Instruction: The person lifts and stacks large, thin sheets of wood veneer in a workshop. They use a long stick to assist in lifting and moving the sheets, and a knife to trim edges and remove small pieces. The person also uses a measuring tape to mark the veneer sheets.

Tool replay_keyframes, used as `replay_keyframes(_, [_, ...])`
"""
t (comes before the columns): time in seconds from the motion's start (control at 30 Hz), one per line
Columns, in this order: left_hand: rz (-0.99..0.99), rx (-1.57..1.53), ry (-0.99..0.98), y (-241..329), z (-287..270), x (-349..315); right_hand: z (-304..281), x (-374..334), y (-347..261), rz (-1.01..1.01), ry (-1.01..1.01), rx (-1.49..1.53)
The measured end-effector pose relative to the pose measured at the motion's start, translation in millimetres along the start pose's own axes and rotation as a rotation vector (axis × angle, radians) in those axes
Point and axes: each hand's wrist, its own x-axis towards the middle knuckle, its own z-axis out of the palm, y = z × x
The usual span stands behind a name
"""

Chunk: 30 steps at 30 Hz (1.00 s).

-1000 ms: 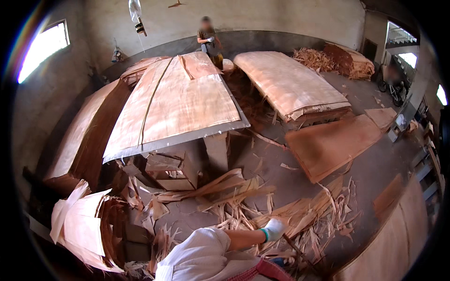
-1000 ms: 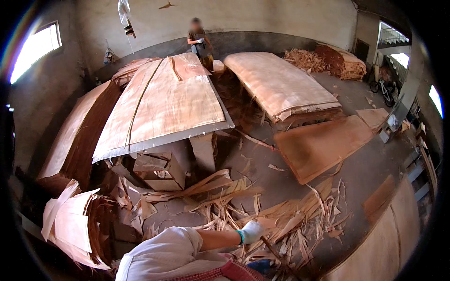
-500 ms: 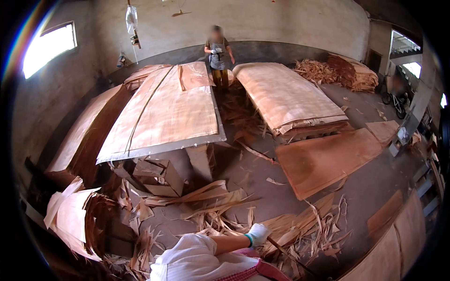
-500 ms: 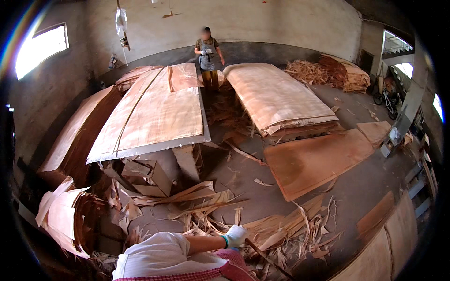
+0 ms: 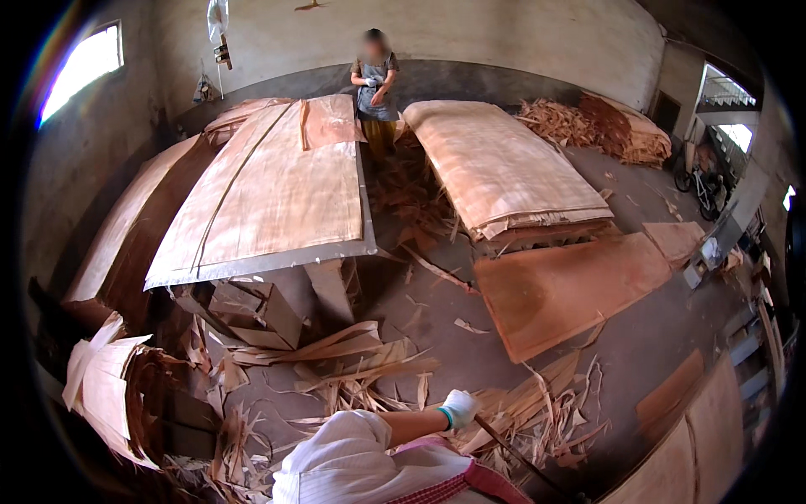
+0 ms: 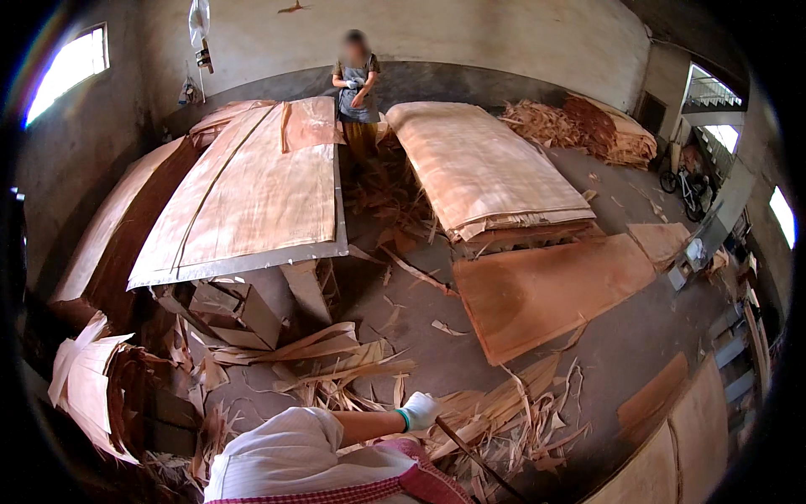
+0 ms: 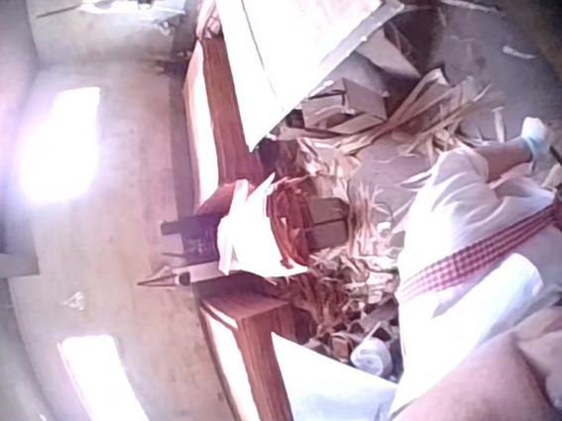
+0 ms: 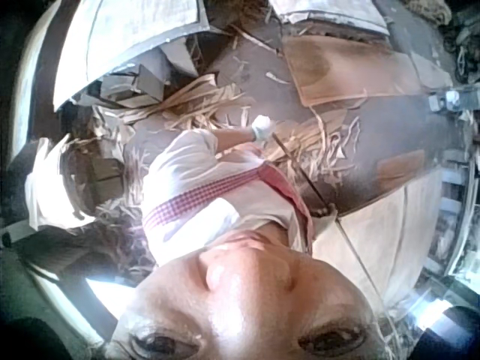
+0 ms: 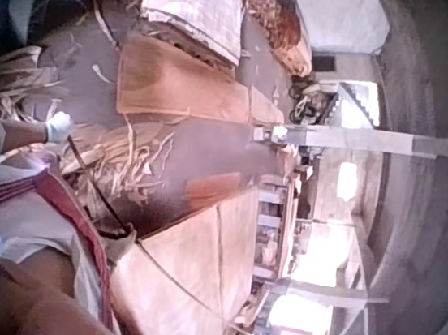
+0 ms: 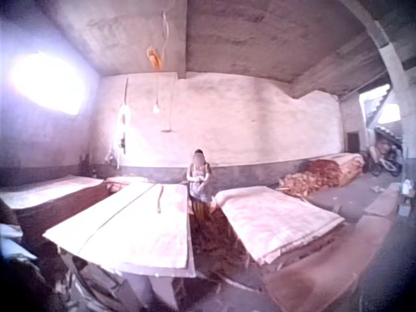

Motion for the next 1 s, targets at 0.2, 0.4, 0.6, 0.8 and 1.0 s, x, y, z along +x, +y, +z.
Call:
replay_keyframes(0.2, [-0.017, -0.004, 0.104, -36.0, 14.1, 6.1, 25.5, 16.9, 1.1, 0.000, -0.018, -0.016])
replay_keyframes(0.4, [-0.040, -0.017, 0.033, -49.4, 21.3, 13.5, 37.8, 20.4, 8.6, -0.006, 0.004, -0.003])
replay_keyframes(0.6, [0.251, 0.028, -0.272, -30.6, 3.9, 53.6, 7.9, 12.3, 17.4, -0.140, 0.124, 0.037])
replay_keyframes(0.8, [0.665, -0.349, -0.464, 15.2, -0.9, 70.7, 4.4, -1.0, 4.3, -0.108, 0.336, 0.144])
replay_keyframes(1.0, [0.627, -0.388, -0.581, 97.5, 18.5, 72.6, -42.4, -18.4, -0.6, -0.206, 0.682, 0.116])
